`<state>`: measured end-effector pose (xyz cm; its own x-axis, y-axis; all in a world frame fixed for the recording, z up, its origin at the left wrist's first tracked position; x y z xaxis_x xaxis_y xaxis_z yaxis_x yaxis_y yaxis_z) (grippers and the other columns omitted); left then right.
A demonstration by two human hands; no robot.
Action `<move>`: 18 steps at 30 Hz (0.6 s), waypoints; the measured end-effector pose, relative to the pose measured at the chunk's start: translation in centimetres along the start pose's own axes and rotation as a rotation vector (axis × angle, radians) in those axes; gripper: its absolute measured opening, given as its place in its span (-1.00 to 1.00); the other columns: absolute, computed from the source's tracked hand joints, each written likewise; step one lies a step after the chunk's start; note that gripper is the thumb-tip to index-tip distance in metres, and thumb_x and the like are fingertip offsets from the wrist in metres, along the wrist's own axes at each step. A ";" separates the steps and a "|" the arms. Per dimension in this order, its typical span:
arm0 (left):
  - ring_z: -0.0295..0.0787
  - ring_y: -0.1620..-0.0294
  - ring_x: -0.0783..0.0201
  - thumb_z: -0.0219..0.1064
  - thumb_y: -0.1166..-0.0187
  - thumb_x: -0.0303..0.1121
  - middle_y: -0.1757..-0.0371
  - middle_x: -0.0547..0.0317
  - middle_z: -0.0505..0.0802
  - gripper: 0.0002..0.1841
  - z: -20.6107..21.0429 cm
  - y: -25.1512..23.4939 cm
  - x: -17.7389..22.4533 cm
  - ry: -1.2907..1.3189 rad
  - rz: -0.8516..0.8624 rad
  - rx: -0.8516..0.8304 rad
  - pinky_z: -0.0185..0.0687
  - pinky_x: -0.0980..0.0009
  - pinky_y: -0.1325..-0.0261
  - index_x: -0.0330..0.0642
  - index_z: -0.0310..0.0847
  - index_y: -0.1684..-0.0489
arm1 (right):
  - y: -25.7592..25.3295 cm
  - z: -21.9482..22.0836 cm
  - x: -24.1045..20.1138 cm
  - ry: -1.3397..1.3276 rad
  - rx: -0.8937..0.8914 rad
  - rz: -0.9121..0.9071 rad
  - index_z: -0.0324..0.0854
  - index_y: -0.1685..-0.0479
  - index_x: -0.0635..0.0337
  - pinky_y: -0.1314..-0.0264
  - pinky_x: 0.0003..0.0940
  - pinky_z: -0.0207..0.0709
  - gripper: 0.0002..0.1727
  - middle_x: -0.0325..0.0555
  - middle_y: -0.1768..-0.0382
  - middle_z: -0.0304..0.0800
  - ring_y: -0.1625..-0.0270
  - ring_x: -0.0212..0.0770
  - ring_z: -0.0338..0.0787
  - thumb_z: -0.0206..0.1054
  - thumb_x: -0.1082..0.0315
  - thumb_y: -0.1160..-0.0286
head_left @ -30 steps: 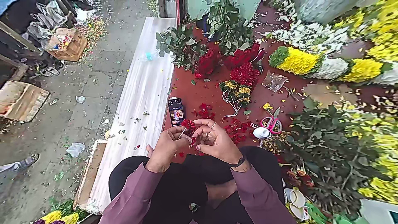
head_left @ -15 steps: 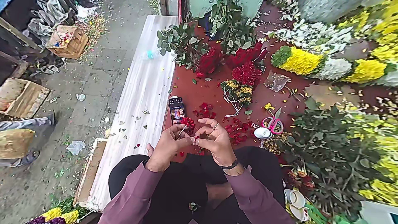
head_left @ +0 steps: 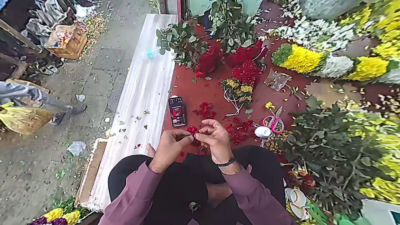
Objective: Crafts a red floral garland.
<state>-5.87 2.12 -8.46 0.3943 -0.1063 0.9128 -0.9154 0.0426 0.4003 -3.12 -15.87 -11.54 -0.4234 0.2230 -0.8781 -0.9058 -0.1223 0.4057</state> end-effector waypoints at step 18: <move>0.78 0.45 0.40 0.50 -0.44 -0.30 0.49 0.27 0.88 -0.87 -0.7 -0.3 -0.4 -0.181 -0.015 0.022 0.72 0.37 0.32 -0.12 0.88 0.44 | 0.0 0.3 1.0 0.141 -0.080 0.067 0.44 -0.57 0.15 0.41 -0.33 0.67 -0.06 -0.06 0.43 0.78 0.43 -0.19 0.75 0.70 0.55 0.07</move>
<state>-5.64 2.79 -8.87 0.3884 -0.2837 0.8768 -0.9120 0.0182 0.4098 -3.58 -15.36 -12.35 -0.4713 0.0742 -0.8788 -0.8689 -0.2101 0.4482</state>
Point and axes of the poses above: each hand's wrist, its own y-axis away from the middle knuckle, its own z-axis out of the palm, x = y × z, the point moved 3 cm from there along -y, towards the middle knuckle
